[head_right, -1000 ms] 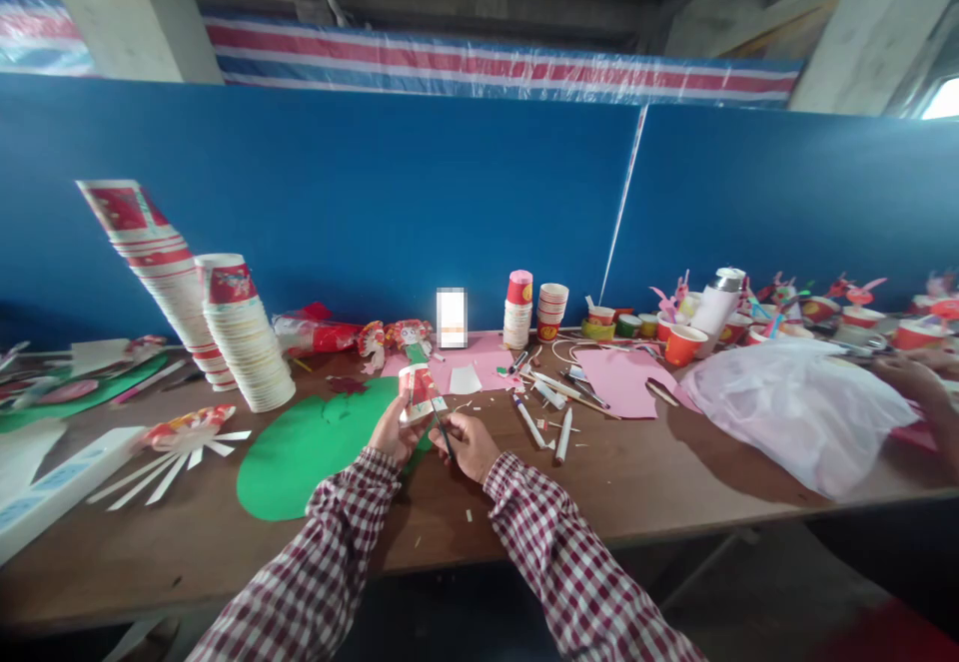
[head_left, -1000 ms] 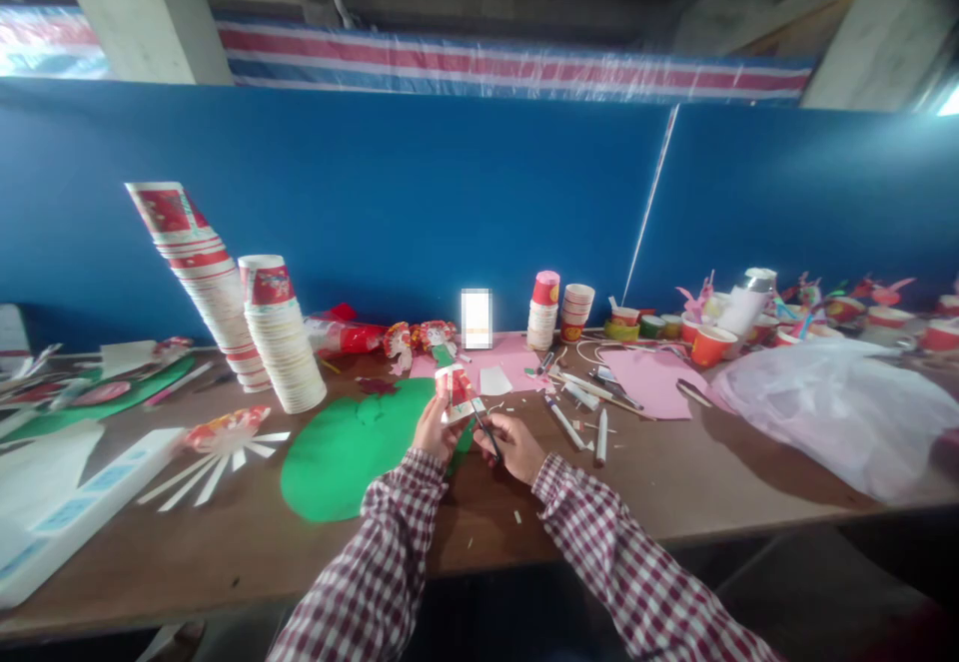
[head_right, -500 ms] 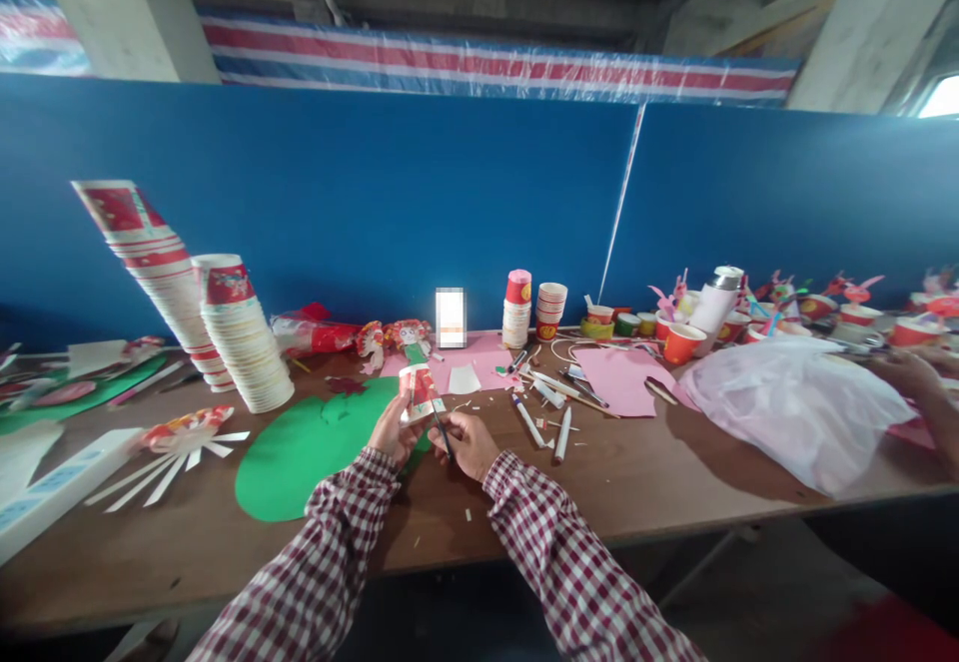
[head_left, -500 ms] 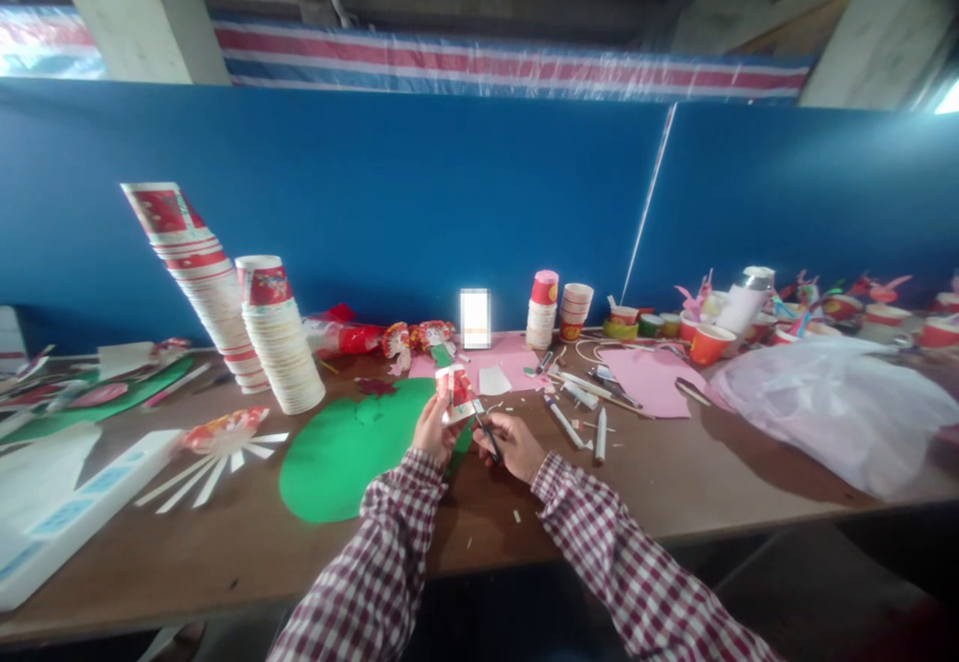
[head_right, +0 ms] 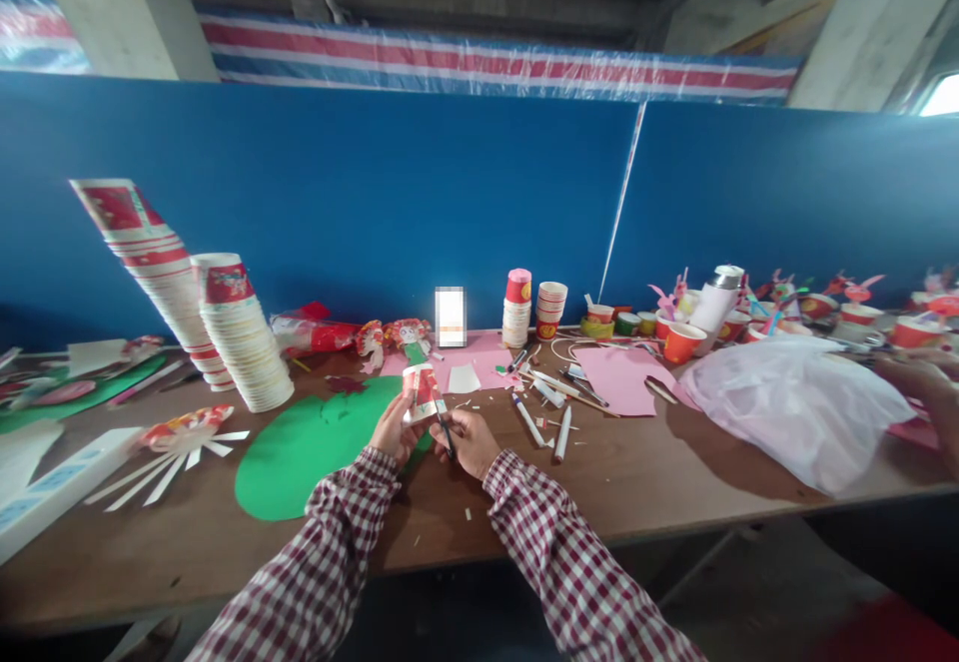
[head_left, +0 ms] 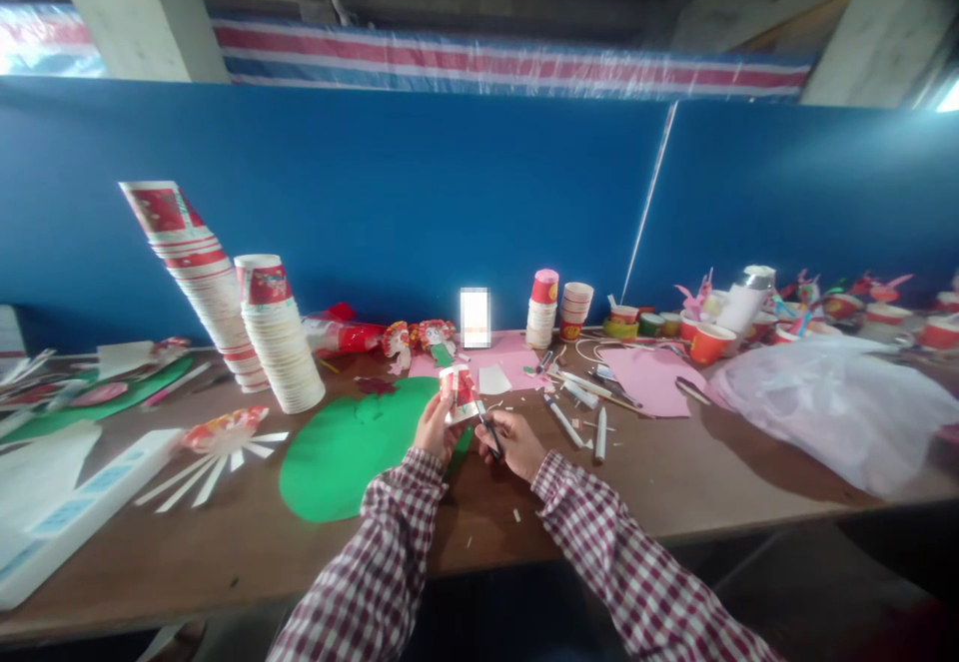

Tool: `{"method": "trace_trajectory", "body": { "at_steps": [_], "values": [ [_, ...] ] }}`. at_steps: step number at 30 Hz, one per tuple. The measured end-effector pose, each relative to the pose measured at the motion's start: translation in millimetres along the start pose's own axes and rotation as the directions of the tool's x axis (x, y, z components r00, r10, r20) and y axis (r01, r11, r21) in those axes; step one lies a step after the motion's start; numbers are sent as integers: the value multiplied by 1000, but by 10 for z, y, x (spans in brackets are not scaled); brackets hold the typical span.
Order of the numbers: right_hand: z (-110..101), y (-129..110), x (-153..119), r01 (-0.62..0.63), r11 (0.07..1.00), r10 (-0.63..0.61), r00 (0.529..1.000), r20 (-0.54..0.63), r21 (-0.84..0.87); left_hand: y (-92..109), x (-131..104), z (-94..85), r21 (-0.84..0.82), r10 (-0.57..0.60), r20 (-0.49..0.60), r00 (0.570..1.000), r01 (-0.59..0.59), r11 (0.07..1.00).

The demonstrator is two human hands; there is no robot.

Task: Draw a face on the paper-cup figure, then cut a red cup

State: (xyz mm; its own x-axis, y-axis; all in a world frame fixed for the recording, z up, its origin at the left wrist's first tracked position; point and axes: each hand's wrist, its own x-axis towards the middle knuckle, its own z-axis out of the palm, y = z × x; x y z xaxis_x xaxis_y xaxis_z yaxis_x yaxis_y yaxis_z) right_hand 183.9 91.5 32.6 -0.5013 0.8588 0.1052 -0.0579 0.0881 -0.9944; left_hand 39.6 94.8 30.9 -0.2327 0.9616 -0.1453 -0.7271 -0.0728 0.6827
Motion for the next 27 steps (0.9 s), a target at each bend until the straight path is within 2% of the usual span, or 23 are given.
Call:
{"method": "trace_trajectory", "body": {
  "at_steps": [12,20,27],
  "values": [
    [-5,-18,-13,32,999,-32,999,10,-15,-52,13,-22,160,77,34,996,-82,984],
    [-31,39,9,65,997,-64,998,22,-30,-62,95,-112,315,252,5,968,-241,918],
    [-4,17,-9,54,998,-52,997,63,-26,-111,143,-110,354,310,7,951,-293,888]
  ]
}}
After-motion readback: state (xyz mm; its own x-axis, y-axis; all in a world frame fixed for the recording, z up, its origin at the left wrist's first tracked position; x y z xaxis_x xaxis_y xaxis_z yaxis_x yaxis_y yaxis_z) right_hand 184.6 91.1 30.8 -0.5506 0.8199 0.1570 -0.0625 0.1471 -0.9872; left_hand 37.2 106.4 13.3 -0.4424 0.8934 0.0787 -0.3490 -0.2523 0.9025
